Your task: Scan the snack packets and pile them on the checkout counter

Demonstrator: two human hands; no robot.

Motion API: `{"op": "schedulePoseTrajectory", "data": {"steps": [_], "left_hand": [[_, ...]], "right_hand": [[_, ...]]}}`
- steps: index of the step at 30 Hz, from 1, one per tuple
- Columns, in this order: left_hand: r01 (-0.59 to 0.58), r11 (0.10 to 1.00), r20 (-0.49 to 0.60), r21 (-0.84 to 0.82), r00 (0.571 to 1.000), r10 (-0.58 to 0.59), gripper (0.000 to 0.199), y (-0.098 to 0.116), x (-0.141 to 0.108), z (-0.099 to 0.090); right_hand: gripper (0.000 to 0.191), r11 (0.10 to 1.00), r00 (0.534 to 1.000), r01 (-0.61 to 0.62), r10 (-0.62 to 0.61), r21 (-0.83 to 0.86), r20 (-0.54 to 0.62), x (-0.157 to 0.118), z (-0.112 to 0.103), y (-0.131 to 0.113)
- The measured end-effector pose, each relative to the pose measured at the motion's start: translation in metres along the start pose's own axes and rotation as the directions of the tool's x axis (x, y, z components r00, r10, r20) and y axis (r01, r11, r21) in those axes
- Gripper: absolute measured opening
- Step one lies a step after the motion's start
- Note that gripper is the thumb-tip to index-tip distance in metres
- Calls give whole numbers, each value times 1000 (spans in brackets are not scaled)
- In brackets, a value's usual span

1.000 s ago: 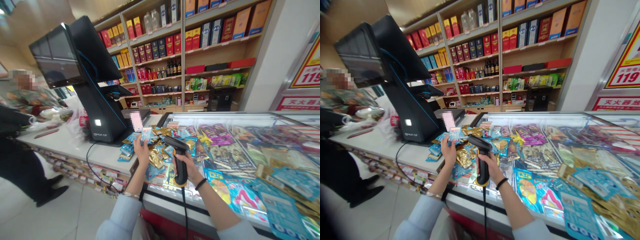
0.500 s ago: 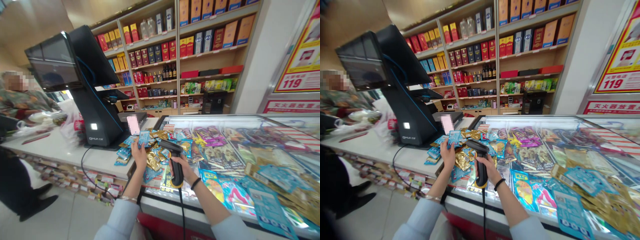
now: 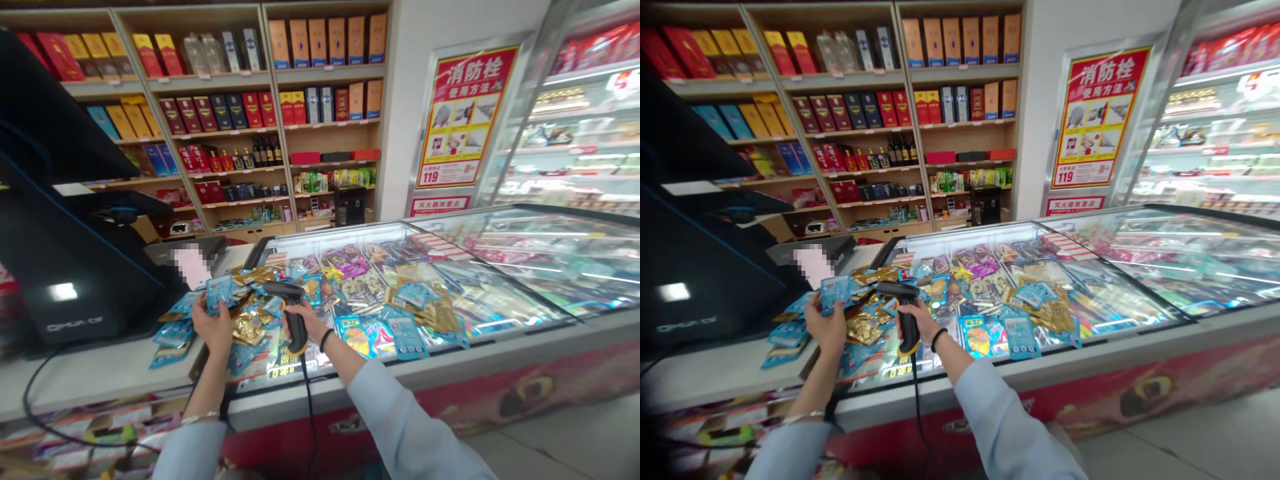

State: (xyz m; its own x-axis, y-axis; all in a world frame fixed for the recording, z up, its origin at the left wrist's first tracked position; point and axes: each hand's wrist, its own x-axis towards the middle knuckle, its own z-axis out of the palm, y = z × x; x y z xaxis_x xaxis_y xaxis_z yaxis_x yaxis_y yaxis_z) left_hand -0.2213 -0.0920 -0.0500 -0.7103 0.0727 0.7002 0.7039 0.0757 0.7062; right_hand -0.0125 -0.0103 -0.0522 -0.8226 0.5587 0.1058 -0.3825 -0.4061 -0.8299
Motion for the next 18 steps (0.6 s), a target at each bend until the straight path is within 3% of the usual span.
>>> {"op": "schedulePoseTrajectory", "data": {"steps": [6, 11, 13, 16, 18], "left_hand": [[72, 995, 37, -73, 997, -70, 57, 27, -9, 2], [210, 951, 260, -226, 954, -149, 63, 68, -45, 30], [338, 891, 400, -304, 894, -203, 65, 89, -69, 48], [575, 753, 636, -320, 719, -279, 66, 125, -107, 75], [662, 689, 746, -293, 609, -268, 64, 149, -129, 90]], "right_hand": [[27, 998, 994, 49, -46, 25, -104, -17, -6, -12], [26, 994, 986, 111, -111, -2, -128, -53, -32, -38], [26, 987, 973, 159, -161, -26, -167, -72, -48, -55], [25, 971, 942, 226, -237, -71, -236, -102, -77, -84], [25, 962, 919, 256, -273, -98, -283, -124, -97, -104]]}}
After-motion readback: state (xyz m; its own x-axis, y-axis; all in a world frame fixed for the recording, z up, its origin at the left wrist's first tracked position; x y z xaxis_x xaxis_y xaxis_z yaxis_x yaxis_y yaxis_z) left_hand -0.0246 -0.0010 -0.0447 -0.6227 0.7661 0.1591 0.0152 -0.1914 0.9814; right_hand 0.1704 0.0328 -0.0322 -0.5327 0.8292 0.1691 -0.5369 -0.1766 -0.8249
